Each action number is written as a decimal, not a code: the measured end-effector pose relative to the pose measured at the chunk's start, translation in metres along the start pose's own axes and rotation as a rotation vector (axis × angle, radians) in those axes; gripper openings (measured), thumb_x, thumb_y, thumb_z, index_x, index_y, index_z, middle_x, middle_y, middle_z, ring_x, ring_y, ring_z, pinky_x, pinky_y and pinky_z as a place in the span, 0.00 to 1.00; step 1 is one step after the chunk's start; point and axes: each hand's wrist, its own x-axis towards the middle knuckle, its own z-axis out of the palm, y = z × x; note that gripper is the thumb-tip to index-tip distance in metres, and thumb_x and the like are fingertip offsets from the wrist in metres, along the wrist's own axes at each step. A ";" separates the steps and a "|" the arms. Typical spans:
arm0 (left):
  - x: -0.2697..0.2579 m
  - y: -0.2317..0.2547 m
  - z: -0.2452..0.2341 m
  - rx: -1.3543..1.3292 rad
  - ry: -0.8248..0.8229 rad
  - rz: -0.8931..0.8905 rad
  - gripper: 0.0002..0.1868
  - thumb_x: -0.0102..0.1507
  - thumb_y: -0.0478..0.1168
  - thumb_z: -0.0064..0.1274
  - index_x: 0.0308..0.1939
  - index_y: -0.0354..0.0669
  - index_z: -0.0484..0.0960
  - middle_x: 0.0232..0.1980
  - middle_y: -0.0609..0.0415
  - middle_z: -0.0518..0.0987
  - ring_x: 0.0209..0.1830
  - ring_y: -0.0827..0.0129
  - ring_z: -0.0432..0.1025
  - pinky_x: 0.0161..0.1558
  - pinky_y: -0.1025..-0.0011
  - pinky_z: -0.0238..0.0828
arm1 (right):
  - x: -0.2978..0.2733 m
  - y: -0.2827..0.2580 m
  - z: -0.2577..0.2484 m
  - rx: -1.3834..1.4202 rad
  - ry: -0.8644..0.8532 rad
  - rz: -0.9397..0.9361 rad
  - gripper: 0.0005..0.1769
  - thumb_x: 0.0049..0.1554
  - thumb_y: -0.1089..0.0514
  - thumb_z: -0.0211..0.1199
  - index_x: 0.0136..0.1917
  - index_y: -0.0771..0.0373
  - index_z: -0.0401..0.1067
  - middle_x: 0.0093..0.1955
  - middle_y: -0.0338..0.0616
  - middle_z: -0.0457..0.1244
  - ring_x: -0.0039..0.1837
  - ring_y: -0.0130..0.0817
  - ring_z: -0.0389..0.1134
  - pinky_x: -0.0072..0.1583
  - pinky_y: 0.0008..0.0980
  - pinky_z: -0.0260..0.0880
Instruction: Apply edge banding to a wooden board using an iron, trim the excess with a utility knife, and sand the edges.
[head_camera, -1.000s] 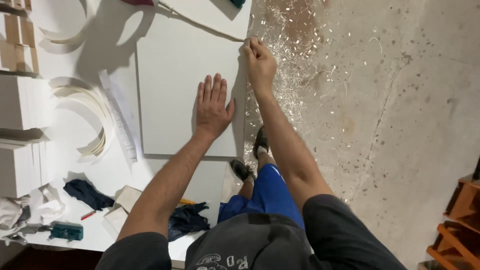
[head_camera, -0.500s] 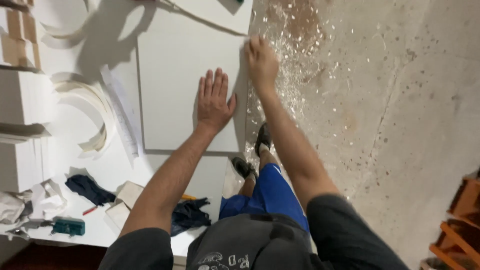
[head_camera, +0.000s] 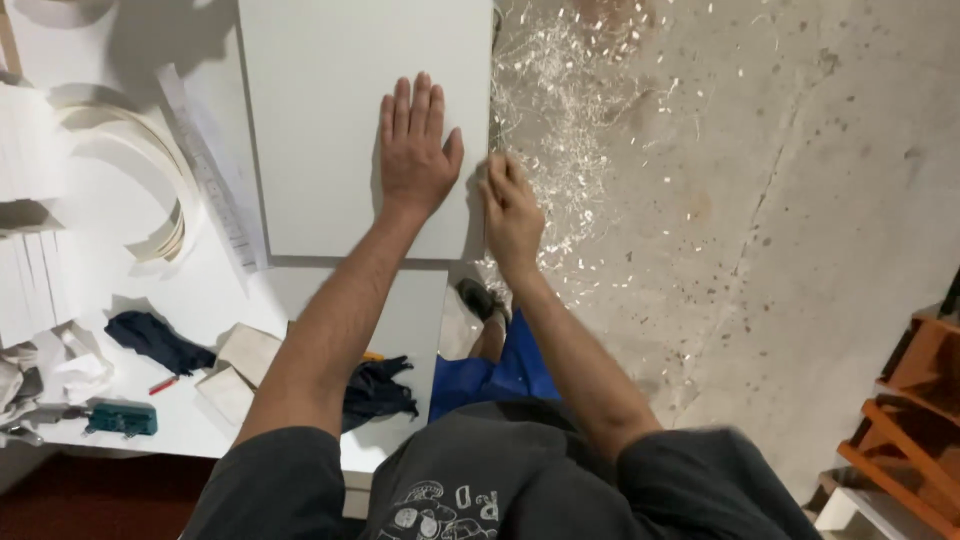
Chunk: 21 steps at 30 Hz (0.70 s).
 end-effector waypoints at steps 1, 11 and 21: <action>0.004 0.002 0.000 0.025 -0.056 -0.024 0.32 0.75 0.52 0.40 0.77 0.35 0.65 0.81 0.44 0.56 0.82 0.50 0.46 0.80 0.51 0.39 | -0.007 -0.013 -0.009 0.083 -0.066 0.084 0.18 0.68 0.46 0.49 0.63 0.59 0.67 0.42 0.38 0.67 0.34 0.24 0.64 0.33 0.19 0.66; 0.005 -0.001 0.002 0.013 0.017 0.005 0.30 0.75 0.49 0.45 0.76 0.34 0.67 0.80 0.42 0.57 0.81 0.49 0.47 0.80 0.51 0.41 | -0.075 0.058 0.020 -0.192 0.113 -0.151 0.25 0.61 0.59 0.64 0.71 0.44 0.70 0.76 0.47 0.60 0.61 0.46 0.73 0.57 0.36 0.71; -0.001 0.000 0.003 0.014 0.069 0.021 0.30 0.74 0.49 0.46 0.74 0.33 0.70 0.79 0.41 0.60 0.80 0.47 0.51 0.79 0.50 0.43 | -0.046 0.033 0.018 0.010 0.188 -0.244 0.20 0.61 0.62 0.67 0.67 0.54 0.73 0.73 0.47 0.62 0.71 0.39 0.68 0.69 0.29 0.68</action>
